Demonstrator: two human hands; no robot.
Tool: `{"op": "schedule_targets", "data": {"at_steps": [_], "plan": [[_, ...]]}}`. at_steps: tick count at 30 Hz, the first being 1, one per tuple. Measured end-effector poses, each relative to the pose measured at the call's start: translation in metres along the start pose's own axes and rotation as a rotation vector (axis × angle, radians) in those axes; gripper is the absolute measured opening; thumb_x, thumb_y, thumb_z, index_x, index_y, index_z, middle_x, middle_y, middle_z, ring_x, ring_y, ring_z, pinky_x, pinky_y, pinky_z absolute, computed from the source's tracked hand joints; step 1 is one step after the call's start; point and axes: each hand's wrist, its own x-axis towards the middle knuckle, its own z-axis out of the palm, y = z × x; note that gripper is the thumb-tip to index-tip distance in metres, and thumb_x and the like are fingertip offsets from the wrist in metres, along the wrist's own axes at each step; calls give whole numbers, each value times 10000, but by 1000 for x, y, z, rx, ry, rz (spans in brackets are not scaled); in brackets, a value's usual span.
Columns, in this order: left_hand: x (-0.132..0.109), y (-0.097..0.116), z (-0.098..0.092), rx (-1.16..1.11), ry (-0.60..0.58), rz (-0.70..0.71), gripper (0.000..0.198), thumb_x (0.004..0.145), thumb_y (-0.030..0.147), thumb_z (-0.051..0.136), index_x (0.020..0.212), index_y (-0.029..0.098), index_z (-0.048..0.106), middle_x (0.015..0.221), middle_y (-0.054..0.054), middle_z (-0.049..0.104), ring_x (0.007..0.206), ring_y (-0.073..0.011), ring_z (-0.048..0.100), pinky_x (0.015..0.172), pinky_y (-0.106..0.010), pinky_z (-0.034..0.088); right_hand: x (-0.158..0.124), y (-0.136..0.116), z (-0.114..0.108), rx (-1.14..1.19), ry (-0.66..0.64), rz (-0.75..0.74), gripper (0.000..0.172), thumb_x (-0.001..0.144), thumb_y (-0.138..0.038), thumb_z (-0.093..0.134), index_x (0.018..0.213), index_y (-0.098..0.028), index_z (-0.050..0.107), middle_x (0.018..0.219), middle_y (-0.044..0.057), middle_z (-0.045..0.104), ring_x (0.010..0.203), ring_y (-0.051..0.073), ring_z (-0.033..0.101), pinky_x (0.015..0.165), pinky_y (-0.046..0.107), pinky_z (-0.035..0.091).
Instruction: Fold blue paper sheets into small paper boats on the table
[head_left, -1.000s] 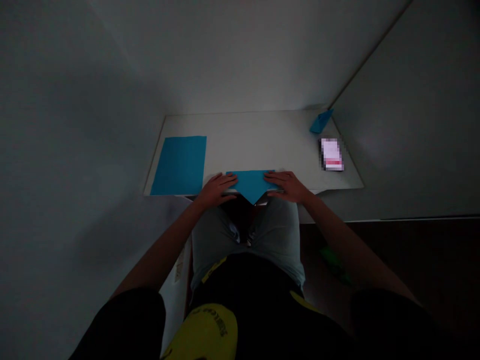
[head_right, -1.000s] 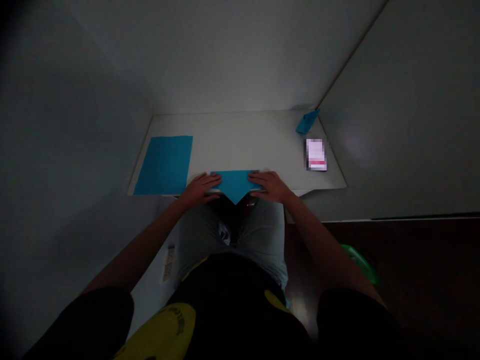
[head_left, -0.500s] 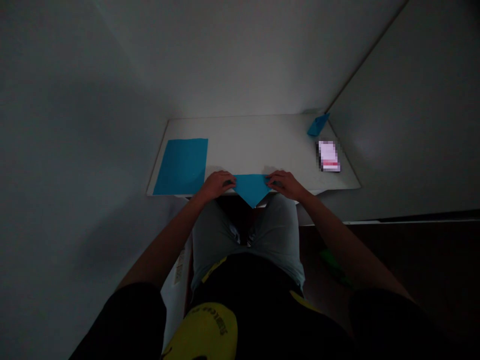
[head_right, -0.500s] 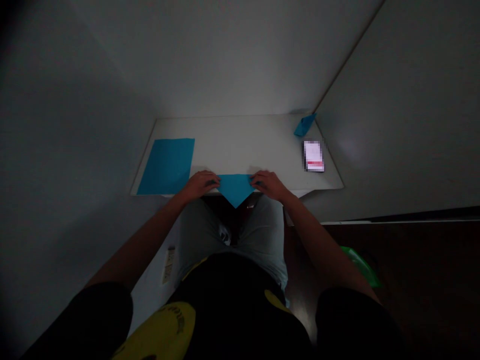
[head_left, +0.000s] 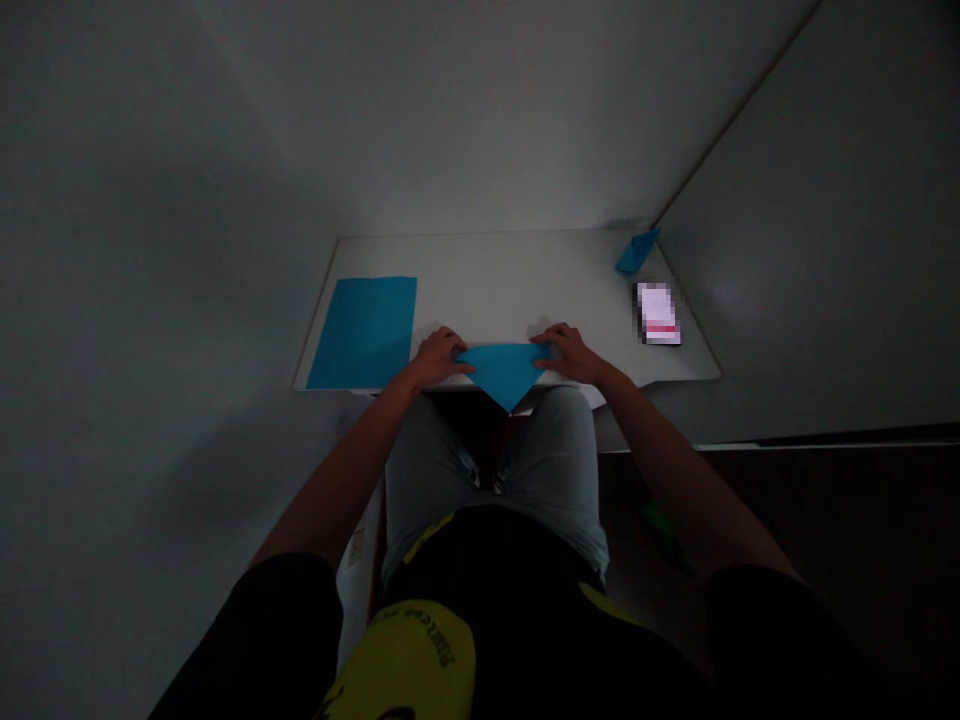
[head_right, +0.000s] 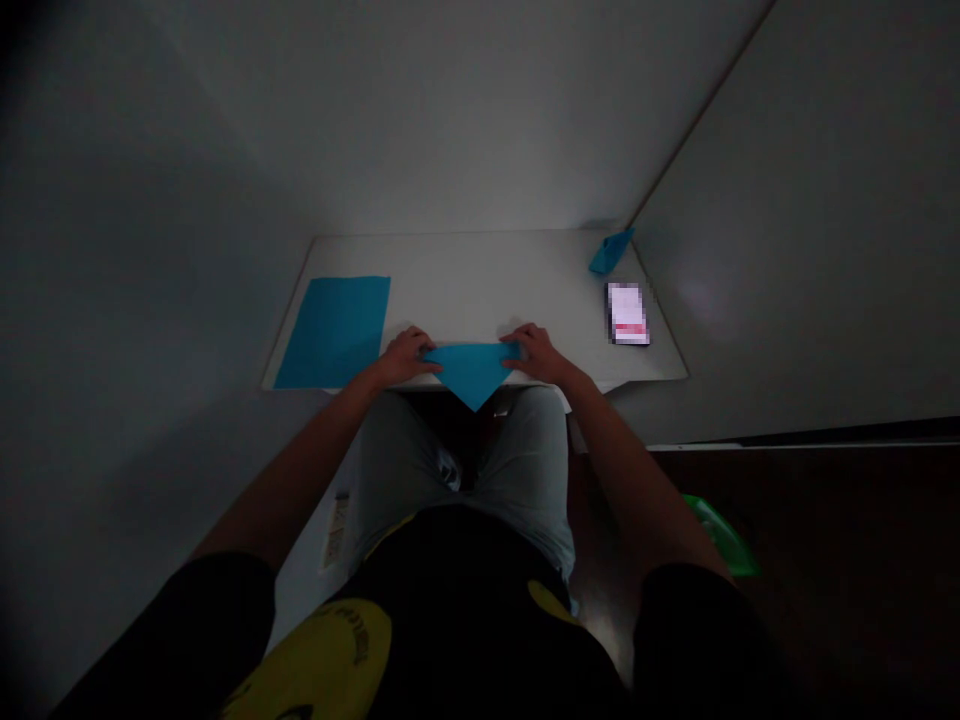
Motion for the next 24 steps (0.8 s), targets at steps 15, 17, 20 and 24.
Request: {"op": "schedule_targets", "data": {"at_steps": [15, 17, 20, 24], "plan": [[-37, 25, 5, -143, 106, 110, 184, 958, 240, 704, 1098, 257, 823, 1126, -60, 819, 1084, -242, 718, 1047, -449, 525, -9, -19, -2, 162, 68, -52, 261, 994, -489, 676, 1047, -249, 762, 1065, 87, 761, 1018, 284, 690, 977, 468, 525], [-46, 24, 8, -104, 123, 159, 253, 977, 214, 661, 1160, 279, 823, 1242, -52, 811, 1174, -244, 705, 1092, -472, 503, -18, -26, -1, 112, 91, -72, 238, 1034, -417, 609, 1098, -259, 776, 1138, 91, 776, 1076, 287, 697, 1006, 480, 505], [-61, 22, 14, -22, 156, 206, 282, 988, 295, 698, 1248, 298, 808, 1382, -49, 771, 1269, -262, 670, 1145, -498, 463, -34, -35, 3, 11, 117, -91, 276, 1061, -391, 574, 1209, -284, 780, 1301, 94, 768, 1194, 295, 688, 1043, 494, 484], [-75, 22, 23, -2, 204, 220, 318, 957, 391, 790, 1261, 298, 803, 1409, -62, 761, 1283, -280, 653, 1152, -503, 450, -52, -41, 10, -99, 146, -92, 370, 1022, -521, 680, 1315, -306, 755, 1445, 86, 728, 1297, 327, 651, 1067, 511, 455]]}}
